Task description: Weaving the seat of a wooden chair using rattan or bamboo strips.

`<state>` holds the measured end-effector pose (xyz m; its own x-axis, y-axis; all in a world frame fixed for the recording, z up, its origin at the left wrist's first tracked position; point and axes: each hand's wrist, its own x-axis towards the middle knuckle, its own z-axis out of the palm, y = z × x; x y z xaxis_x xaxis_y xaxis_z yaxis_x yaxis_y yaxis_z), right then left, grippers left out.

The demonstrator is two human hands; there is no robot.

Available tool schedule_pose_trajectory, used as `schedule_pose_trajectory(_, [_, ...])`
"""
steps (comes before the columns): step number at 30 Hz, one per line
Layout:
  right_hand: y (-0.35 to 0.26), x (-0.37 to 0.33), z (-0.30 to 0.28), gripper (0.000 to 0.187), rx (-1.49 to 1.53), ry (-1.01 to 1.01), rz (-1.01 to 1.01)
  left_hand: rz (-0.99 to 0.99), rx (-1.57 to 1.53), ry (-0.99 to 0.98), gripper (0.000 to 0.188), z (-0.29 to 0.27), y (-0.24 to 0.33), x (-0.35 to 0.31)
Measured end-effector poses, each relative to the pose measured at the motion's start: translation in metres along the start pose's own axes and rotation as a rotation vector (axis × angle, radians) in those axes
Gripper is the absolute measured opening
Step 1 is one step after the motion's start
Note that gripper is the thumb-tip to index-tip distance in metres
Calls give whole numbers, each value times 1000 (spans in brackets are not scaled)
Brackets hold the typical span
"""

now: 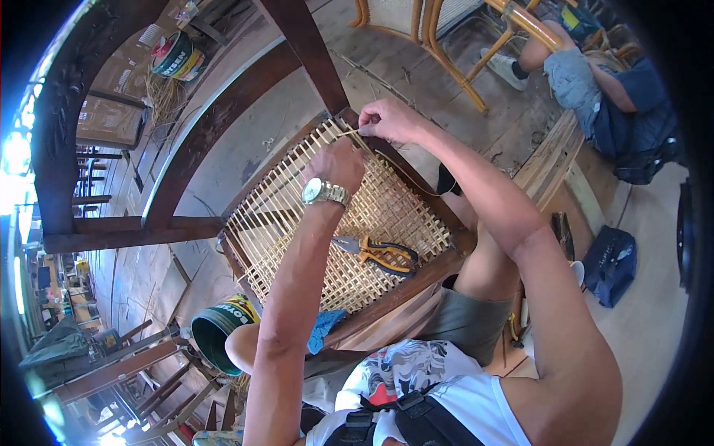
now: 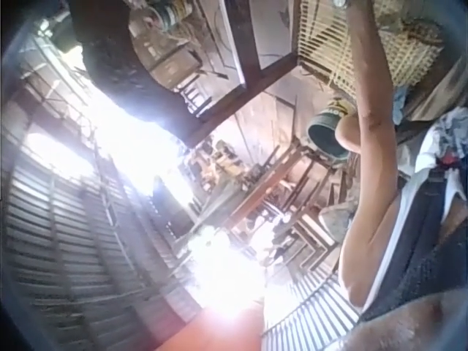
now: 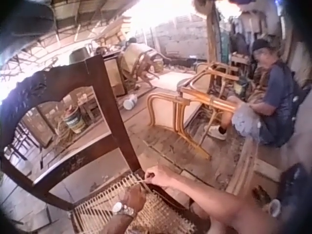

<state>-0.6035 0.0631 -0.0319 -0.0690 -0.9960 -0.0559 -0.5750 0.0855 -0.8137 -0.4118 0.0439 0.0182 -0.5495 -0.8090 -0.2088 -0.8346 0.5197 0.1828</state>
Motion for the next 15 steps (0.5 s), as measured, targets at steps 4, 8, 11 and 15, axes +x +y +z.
schedule_pose_trajectory(4, [-6, -7, -12, 26, -6, -24, 1, -47, -254, 55, 38, 21, -14, -8])
schedule_pose_trajectory(8, [-1, -14, -22, 25, 66, -100, -50, -33, -432, 204, 37, 36, -17, -19])
schedule_pose_trajectory(11, [-14, -15, -30, 21, 64, -131, -85, -9, -493, 230, 34, 32, -21, -17])
schedule_pose_trajectory(15, [-7, -19, -37, 21, 25, -180, -78, -12, -257, 123, 26, 10, 3, -7])
